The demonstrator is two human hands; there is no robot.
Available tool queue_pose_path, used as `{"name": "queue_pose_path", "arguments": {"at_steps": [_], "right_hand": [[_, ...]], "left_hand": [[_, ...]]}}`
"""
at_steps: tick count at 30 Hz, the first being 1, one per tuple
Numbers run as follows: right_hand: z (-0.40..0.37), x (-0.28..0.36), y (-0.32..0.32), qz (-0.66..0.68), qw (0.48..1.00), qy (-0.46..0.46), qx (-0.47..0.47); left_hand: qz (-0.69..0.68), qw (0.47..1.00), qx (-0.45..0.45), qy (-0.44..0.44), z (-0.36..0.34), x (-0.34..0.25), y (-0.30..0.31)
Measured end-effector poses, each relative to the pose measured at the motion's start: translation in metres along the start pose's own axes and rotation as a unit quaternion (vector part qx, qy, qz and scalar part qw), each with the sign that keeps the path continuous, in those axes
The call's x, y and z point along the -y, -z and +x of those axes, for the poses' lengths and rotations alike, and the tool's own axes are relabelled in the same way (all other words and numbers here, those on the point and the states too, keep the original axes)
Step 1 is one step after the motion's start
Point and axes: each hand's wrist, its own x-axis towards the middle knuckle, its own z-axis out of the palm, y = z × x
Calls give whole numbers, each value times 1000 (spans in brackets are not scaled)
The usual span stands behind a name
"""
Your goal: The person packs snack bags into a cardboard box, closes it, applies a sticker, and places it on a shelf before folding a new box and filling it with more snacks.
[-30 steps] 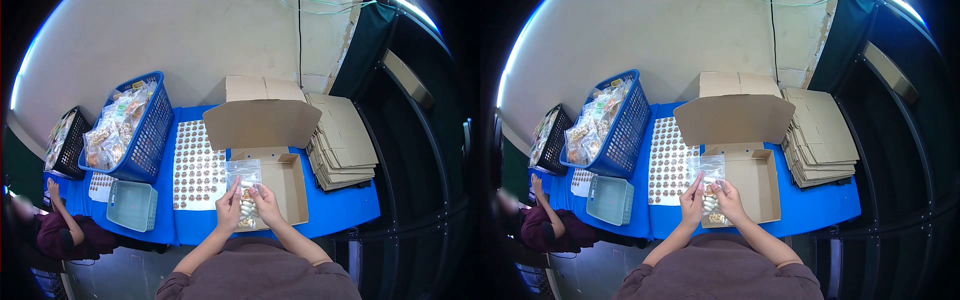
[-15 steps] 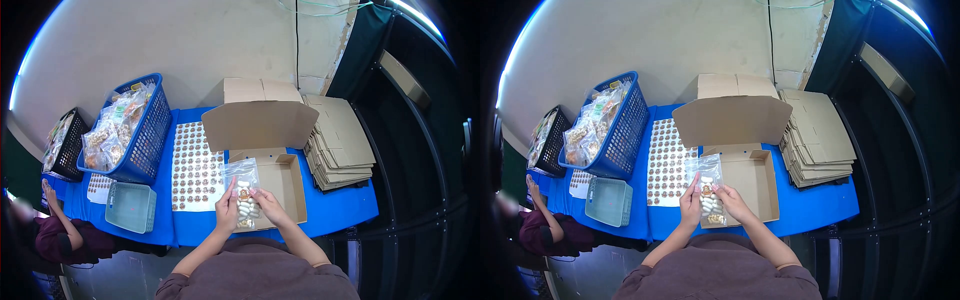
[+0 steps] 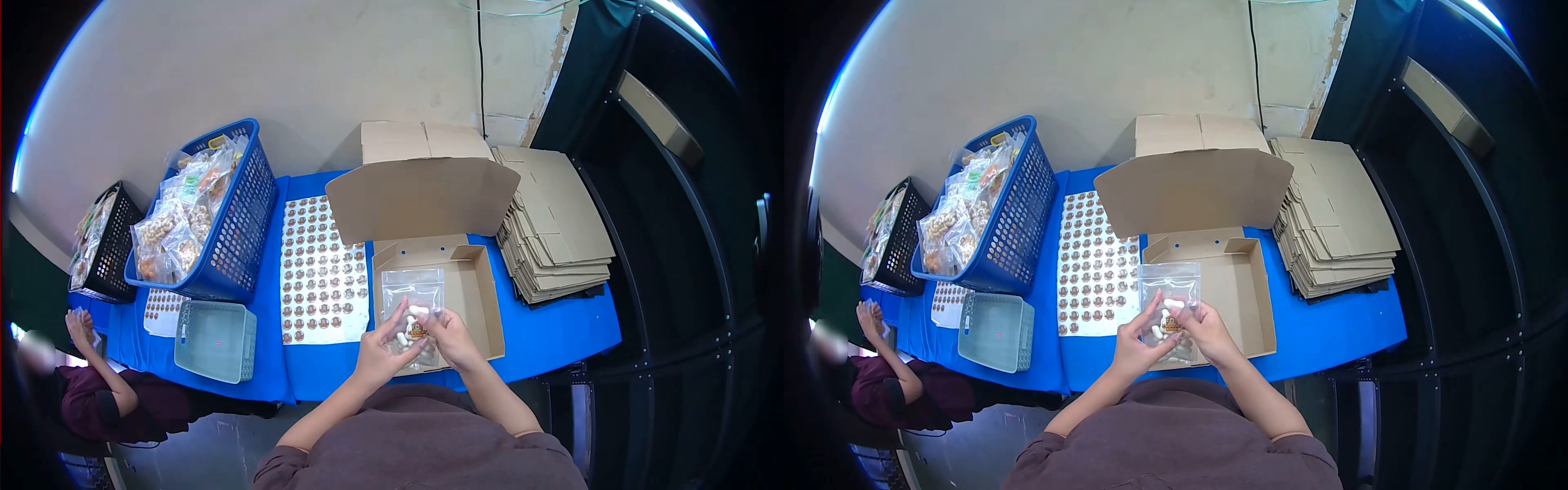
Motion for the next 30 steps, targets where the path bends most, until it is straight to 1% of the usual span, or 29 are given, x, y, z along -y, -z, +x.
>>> {"name": "queue_pose_path", "arguments": {"at_steps": [2, 3, 5, 7, 9, 11, 12, 13, 15, 17, 19, 20, 21, 22, 23, 24, 25, 27, 28, 29, 30], "right_hand": [[-7, 6, -7, -40, 998, 35, 22], [-6, 2, -4, -39, 998, 35, 20], [-2, -4, 4, -27, 999, -3, -23], [-4, -2, 5, -16, 1000, 0, -21], [-6, 1, 3, -6, 1000, 0, -16], [-11, 6, 0, -29, 998, 51, 8], [-12, 5, 1, -30, 998, 50, 9], [-13, 2, 2, -39, 998, 44, -2], [-12, -1, 9, -48, 998, 37, -13], [-9, -1, 18, 63, 997, -48, -14], [-9, 0, 14, 45, 999, -30, -7], [-9, -1, 11, 28, 1000, -14, -4], [-9, -4, 8, 27, 1000, -15, -5], [-10, -8, 4, -20, 999, 26, 5], [-10, -9, 2, -67, 995, 69, 16], [-9, -9, 4, -47, 997, 50, 23], [-7, -11, 7, -48, 997, 50, 26], [-4, -13, 12, 37, 999, 8, 29], [-4, -11, 12, 38, 999, 8, 29], [-5, -7, 13, 76, 997, -21, 26], [-6, -3, 12, 113, 992, -51, 23]], "left_hand": [[-12, 1000, -6, -1, 0, 0, -1], [3, 1000, -2, -3, -1, -1, -2], [18, 1000, 3, -7, -2, -1, -4], [53, 998, 3, -20, -4, 1, -8], [47, 999, 3, -12, -3, 1, -8], [39, 999, 2, -3, -3, 0, -9], [35, 999, -1, -15, -2, 0, -10], [31, 999, -3, -26, -3, 0, -11], [38, 999, 6, -15, -6, 2, -12], [45, 999, 15, -5, -9, 4, -16], [41, 997, -45, -39, -8, 4, -19], [41, 997, -46, -39, -6, 3, -17], [-3, 998, -38, 45, -3, 0, -12], [-46, 990, -30, 128, -2, -1, -10], [-47, 990, -32, 128, -2, 1, -12], [-62, 992, -57, 89, -1, 8, -15], [-76, 992, -82, 49, 0, 14, -16], [-80, 992, -91, 41, 1, 23, -16], [-86, 991, -96, 35, 1, 25, -15], [-85, 991, -95, 36, -1, 26, -12], [-100, 989, -69, 81, -2, 19, -6]]}}
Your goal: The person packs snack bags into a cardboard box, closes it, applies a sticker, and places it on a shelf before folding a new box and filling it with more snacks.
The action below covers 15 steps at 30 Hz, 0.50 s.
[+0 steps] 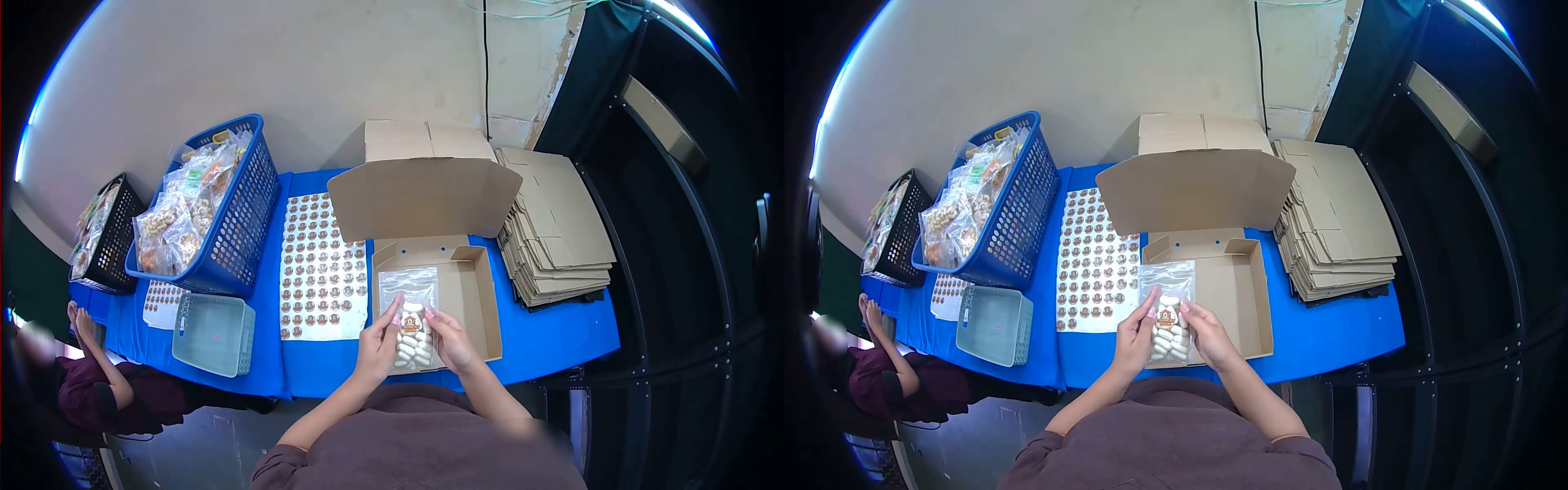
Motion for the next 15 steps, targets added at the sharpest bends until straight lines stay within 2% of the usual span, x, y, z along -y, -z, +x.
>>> {"name": "queue_pose_path", "arguments": {"at_steps": [1, 3, 4, 8, 10, 13, 15], "right_hand": [[-1, 0, -2, 1, 1000, 0, 0], [-2, -2, -7, -120, 991, 63, 8], [-1, -3, -4, -120, 991, 63, 8], [6, -7, 13, -74, 996, 41, -38], [7, 4, 9, -68, 995, 40, -56], [6, 17, 4, -112, 988, 75, -70], [11, 17, 8, -143, 974, 162, -66]], "left_hand": [[-10, 998, 22, 49, -2, -6, 2], [41, 998, 31, 37, -3, -10, -2], [90, 995, 40, 24, -4, -12, -5], [91, 993, 77, 23, -5, -17, -12], [152, 982, 101, -57, -6, -8, -12], [146, 980, 133, -27, -10, -4, -9], [107, 985, 127, -36, -5, 4, -7]]}}
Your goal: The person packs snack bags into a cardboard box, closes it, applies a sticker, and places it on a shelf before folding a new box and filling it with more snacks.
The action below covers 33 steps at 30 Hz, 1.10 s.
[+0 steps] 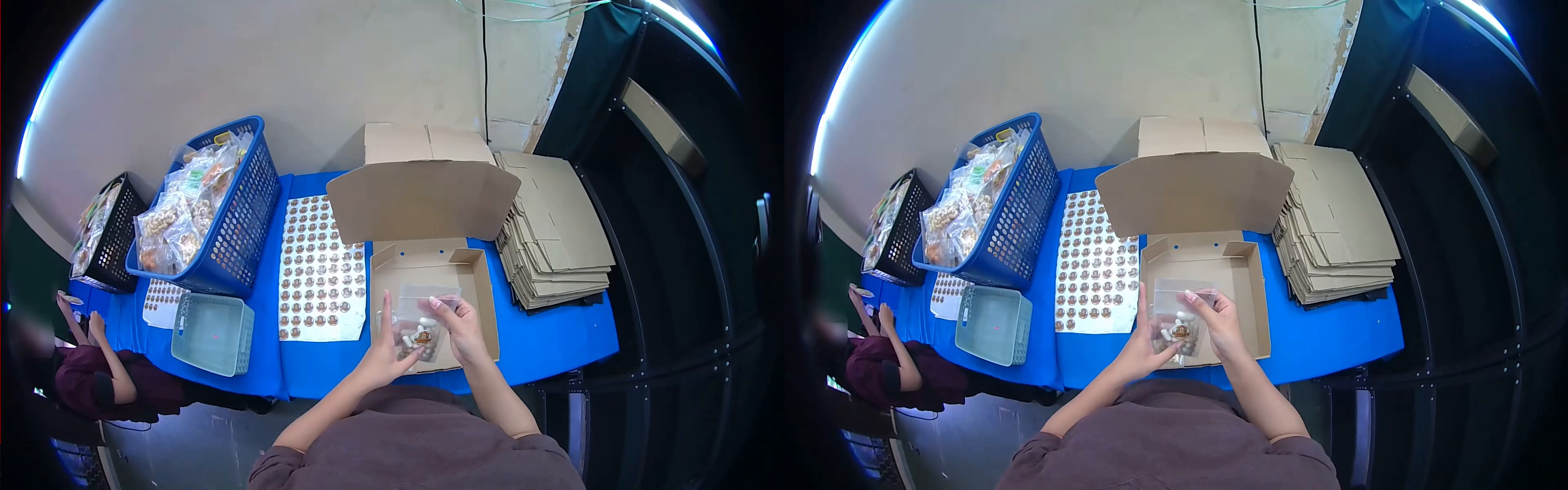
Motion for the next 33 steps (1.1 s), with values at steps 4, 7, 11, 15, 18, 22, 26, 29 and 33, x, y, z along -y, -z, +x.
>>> {"name": "queue_pose_path", "arguments": {"at_steps": [4, 7, 11, 15, 18, 22, 26, 29, 33], "right_hand": [[-6, -4, -5, -65, 997, 23, 42], [-13, -6, -14, -148, 985, 45, 72], [-10, -3, -5, -186, 979, -14, 85], [-6, 2, 7, -179, 972, 23, 150], [-6, 24, 5, -177, 961, 0, 215], [-1, 22, 9, -233, 949, -9, 212], [-3, 26, -6, -192, 975, 59, 97], [-8, 16, -21, -399, 869, 268, 114], [-4, 16, -27, -327, 903, 263, 95]], "left_hand": [[-112, 993, -41, -18, 11, -5, 9], [-172, 981, -88, 34, 16, 9, 14], [-180, 975, -126, 37, 16, -1, 14], [-182, 977, -106, 38, 17, -14, 27], [-152, 985, -72, 33, 16, -16, 40], [-129, 988, -77, 19, 18, -13, 47], [-20, 990, -127, -52, 17, -13, 42], [4, 980, -152, -131, 13, -10, 5], [-31, 984, -142, -101, 9, -26, -1]]}}
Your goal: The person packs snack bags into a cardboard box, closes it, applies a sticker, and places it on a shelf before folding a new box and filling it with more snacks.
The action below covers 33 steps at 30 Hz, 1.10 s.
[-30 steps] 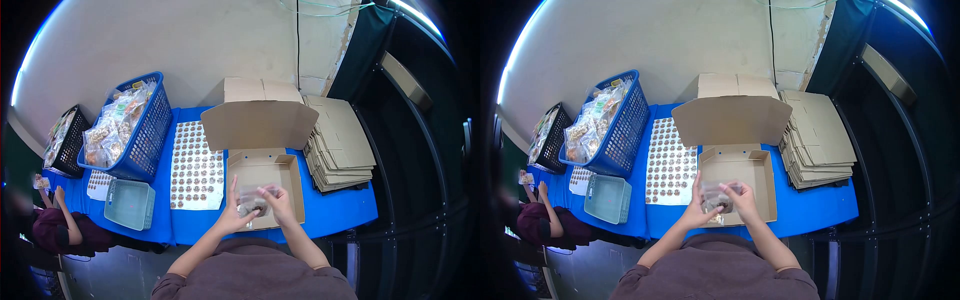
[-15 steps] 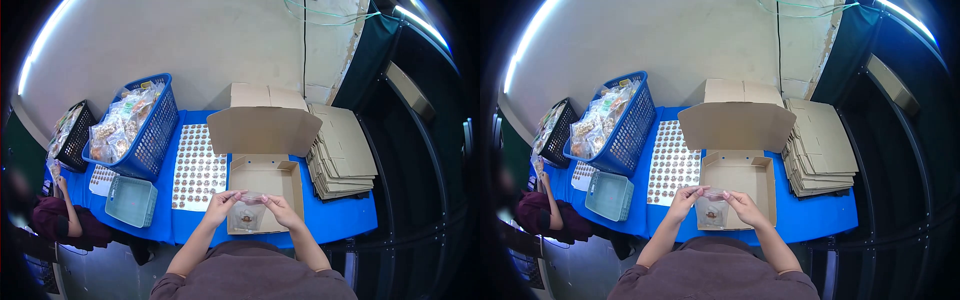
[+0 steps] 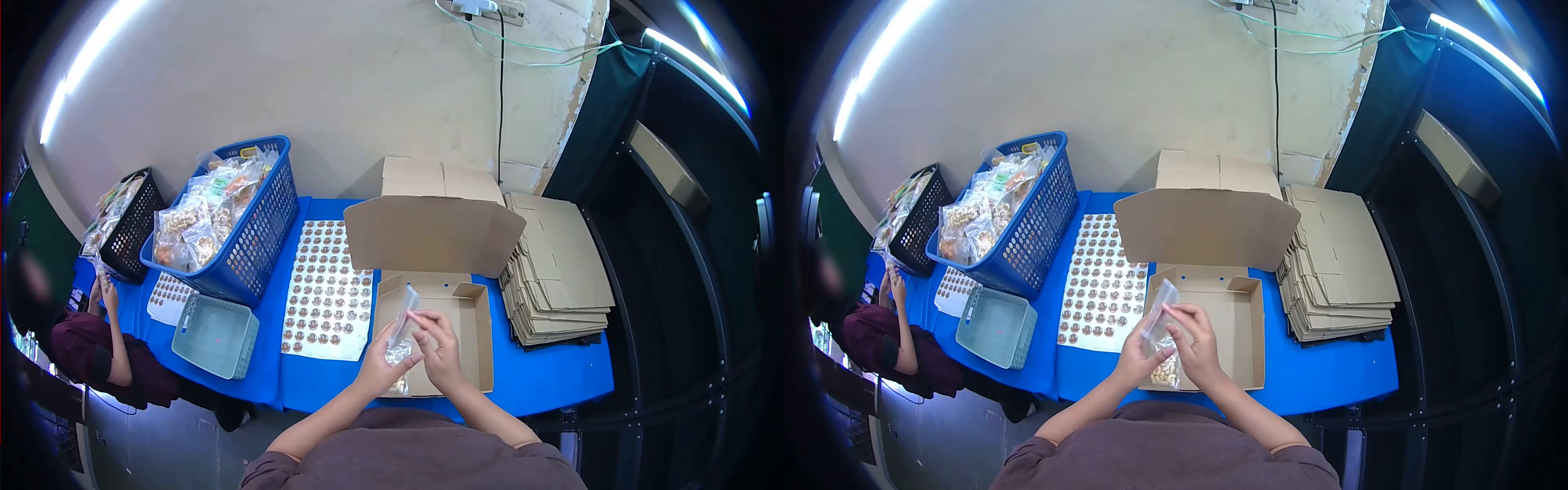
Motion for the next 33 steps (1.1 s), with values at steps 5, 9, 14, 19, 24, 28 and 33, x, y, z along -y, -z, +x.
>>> {"name": "queue_pose_path", "arguments": {"at_steps": [5, 9, 14, 19, 24, 28, 33], "right_hand": [[6, -21, 0, 63, 993, -78, -56], [10, -18, 11, 266, 939, -202, 87], [11, -19, 18, 248, 938, -209, 126], [5, -28, 9, 239, 945, -219, -28], [1, -8, -9, 55, 997, -39, 24], [5, -6, -17, 26, 998, -36, -37], [9, -22, -5, 137, 983, -119, 40]], "left_hand": [[25, 999, 0, 38, 5, 11, 8], [49, 998, 21, 34, 9, 10, 18], [-25, 989, 111, 91, 12, 25, 40], [-85, 994, -5, 76, 18, 16, 31], [-16, 999, 45, -5, 2, 26, 6], [-100, 992, -9, 78, -3, 23, 4], [15, 999, -24, 44, 3, 26, 14]]}}
